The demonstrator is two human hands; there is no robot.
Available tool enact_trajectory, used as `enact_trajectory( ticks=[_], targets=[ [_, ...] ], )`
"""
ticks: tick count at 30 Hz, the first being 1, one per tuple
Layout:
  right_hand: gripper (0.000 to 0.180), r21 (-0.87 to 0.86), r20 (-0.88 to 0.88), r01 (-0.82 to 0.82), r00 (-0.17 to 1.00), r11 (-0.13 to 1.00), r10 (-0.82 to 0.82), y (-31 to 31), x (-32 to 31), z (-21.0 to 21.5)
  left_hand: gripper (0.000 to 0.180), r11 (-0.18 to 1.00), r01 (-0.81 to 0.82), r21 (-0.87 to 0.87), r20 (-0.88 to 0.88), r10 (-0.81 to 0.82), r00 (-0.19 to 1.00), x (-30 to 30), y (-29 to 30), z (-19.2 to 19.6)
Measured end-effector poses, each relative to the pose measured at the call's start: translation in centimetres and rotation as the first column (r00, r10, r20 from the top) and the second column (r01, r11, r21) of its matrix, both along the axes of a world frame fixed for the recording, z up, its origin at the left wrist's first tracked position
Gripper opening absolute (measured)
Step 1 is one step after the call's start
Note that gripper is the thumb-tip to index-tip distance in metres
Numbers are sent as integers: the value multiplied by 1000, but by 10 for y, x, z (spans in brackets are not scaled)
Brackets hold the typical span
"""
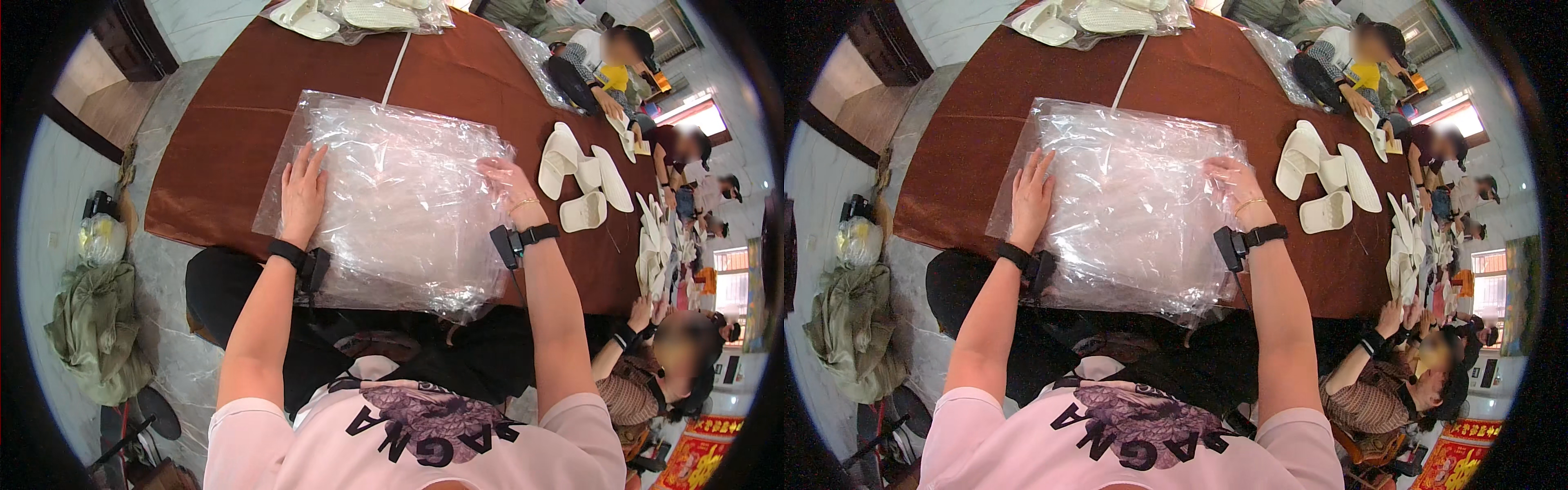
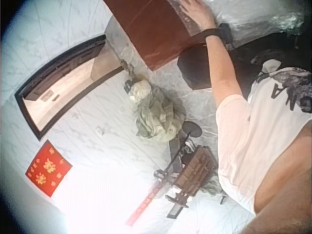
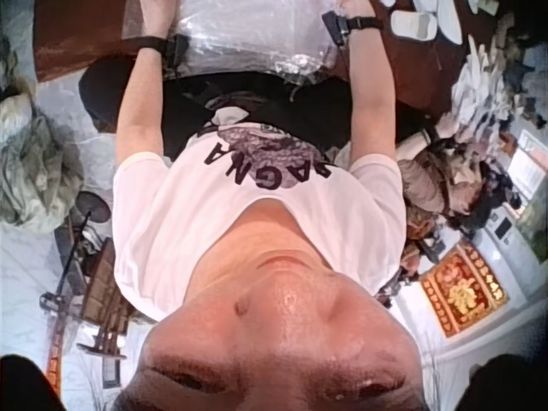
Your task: Packing finished white sandals into plastic bags and preparing them for shipment.
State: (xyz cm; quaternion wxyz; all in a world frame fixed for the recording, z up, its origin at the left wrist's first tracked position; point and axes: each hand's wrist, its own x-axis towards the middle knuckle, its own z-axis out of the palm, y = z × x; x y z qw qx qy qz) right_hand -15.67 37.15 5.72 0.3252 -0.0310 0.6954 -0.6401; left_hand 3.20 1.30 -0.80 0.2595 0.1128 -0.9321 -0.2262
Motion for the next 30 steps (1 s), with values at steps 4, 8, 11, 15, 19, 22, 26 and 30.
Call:
enact_trajectory(
  ticks=[4,8,11,15,19,22,26,30],
  targets=[
    [17,-97,-291,194,933,976,-214,-16,-6,7,45,1000,-17,-8,11,17,1000,2,0,4],
    [19,-116,-237,268,928,956,-289,-27,-8,9,46,999,-17,45,-27,18,999,-1,-7,6],
    [19,-218,-230,280,916,935,-328,-16,-33,10,46,998,-39,-46,36,41,999,-10,-7,29],
    [21,-311,-305,218,899,925,-314,-16,-50,26,44,1000,29,-12,-3,-29,1000,-27,-8,69],
    [26,-175,-436,167,870,970,-229,13,-67,15,42,978,139,-153,68,-130,989,-34,8,47],
    [25,14,-592,437,729,899,-345,30,-43,13,41,977,146,-157,151,-122,981,-26,14,12],
    [23,-36,-943,562,254,827,-214,-5,51,50,43,993,111,-27,127,-107,986,-24,-10,13],
    [47,505,-860,199,196,840,471,-36,138,43,43,992,50,-119,247,-19,969,-32,-10,58]
  ],
)
